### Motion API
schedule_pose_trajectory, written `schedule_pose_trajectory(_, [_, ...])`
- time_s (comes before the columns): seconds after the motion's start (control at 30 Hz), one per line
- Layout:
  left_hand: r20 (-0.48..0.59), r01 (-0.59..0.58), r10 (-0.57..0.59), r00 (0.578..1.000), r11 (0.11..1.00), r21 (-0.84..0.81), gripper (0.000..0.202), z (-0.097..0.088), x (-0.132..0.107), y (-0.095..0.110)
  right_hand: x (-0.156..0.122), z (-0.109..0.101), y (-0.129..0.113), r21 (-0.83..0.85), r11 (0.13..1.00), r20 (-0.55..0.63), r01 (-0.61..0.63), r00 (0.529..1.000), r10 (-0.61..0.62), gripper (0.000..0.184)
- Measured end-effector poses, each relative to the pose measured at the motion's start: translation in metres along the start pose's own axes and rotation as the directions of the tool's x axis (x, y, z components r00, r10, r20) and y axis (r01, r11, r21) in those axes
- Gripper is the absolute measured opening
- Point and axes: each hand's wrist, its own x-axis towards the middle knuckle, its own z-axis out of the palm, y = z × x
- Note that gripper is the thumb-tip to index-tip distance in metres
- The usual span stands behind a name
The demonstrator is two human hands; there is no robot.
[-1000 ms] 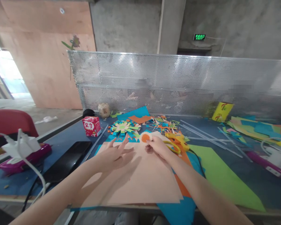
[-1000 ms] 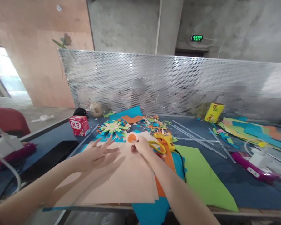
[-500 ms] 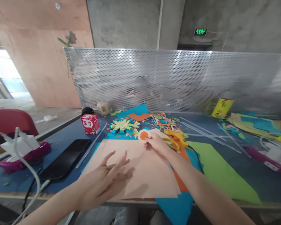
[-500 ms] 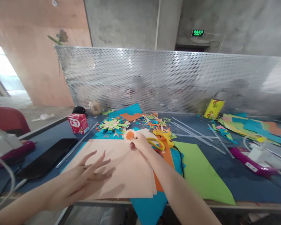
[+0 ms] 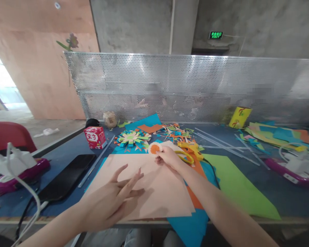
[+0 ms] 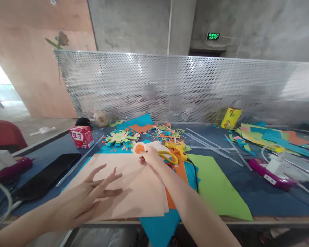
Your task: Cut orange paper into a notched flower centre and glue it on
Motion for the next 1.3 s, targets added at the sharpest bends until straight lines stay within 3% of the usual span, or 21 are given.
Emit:
schedule_pose_trajectory(0.17, [-0.178, 0.061, -0.051, 0.983, 0.997, 0.048, 0.078, -0.007, 0.016, -0.013, -0.008, 0.001, -0.005, 0.025, 1.000, 0.004, 0.008, 1.000, -0.008, 0.028])
schedule_pose_trajectory(0.33, [-0.066, 0.270, -0.263, 0.963, 0.954, 0.132, 0.068, -0.007, 0.047, -0.038, -0.013, -0.001, -0.009, 0.036, 0.999, 0.017, 0.008, 1.000, -0.009, 0.027])
schedule_pose_trajectory(0.5, [0.041, 0.294, -0.308, 0.951, 0.934, 0.205, 0.059, -0.003, 0.060, -0.047, -0.009, -0.001, -0.009, 0.044, 0.999, 0.021, -0.013, 1.000, 0.012, 0.027])
schedule_pose_trajectory(0.6, [0.009, 0.274, -0.285, 0.959, 0.931, 0.239, 0.055, -0.001, 0.061, -0.049, -0.008, 0.000, -0.008, 0.053, 0.998, 0.024, -0.015, 1.000, 0.014, 0.027])
schedule_pose_trajectory(0.7, [-0.094, 0.274, -0.267, 0.959, 0.959, 0.067, 0.057, 0.003, 0.065, -0.047, -0.009, 0.000, -0.009, 0.052, 0.998, 0.024, -0.019, 1.000, 0.018, 0.027])
schedule_pose_trajectory(0.77, [-0.200, 0.241, -0.283, 0.938, 0.948, -0.208, 0.063, 0.007, 0.069, -0.038, -0.011, -0.001, -0.011, 0.047, 0.999, 0.028, -0.019, 0.999, 0.018, 0.027])
schedule_pose_trajectory(0.83, [-0.306, 0.131, -0.315, 0.898, 0.857, -0.498, 0.061, 0.015, 0.072, -0.018, -0.012, -0.001, -0.012, 0.043, 0.999, 0.029, -0.016, 0.999, 0.015, 0.027])
schedule_pose_trajectory(0.87, [-0.319, 0.071, -0.300, 0.899, 0.818, -0.571, 0.057, 0.019, 0.072, -0.005, -0.013, -0.002, -0.012, 0.041, 0.999, 0.028, -0.014, 1.000, 0.013, 0.027])
schedule_pose_trajectory(0.9, [-0.360, 0.005, -0.259, 0.896, 0.817, -0.577, 0.050, 0.024, 0.073, 0.009, -0.012, -0.002, -0.012, 0.041, 0.999, 0.028, -0.013, 1.000, 0.012, 0.027])
schedule_pose_trajectory(0.97, [-0.344, -0.106, -0.094, 0.934, 0.847, -0.520, 0.040, 0.036, 0.075, 0.038, -0.011, -0.002, -0.011, 0.044, 0.999, 0.030, -0.012, 1.000, 0.011, 0.028])
schedule_pose_trajectory(1.07, [-0.330, -0.211, 0.050, 0.943, 0.855, -0.474, 0.032, 0.055, 0.088, 0.070, -0.008, -0.003, -0.008, 0.054, 0.998, 0.044, -0.013, 0.999, 0.010, 0.028])
schedule_pose_trajectory(1.13, [-0.363, -0.275, 0.124, 0.924, 0.874, -0.401, 0.030, 0.068, 0.101, 0.081, -0.007, -0.004, -0.006, 0.061, 0.998, 0.053, -0.009, 0.999, 0.006, 0.027])
schedule_pose_trajectory(1.3, [-0.355, -0.330, 0.178, 0.918, 0.839, -0.433, 0.027, 0.089, 0.122, 0.099, 0.000, -0.004, 0.000, 0.059, 0.998, 0.070, 0.014, 0.997, -0.018, 0.028])
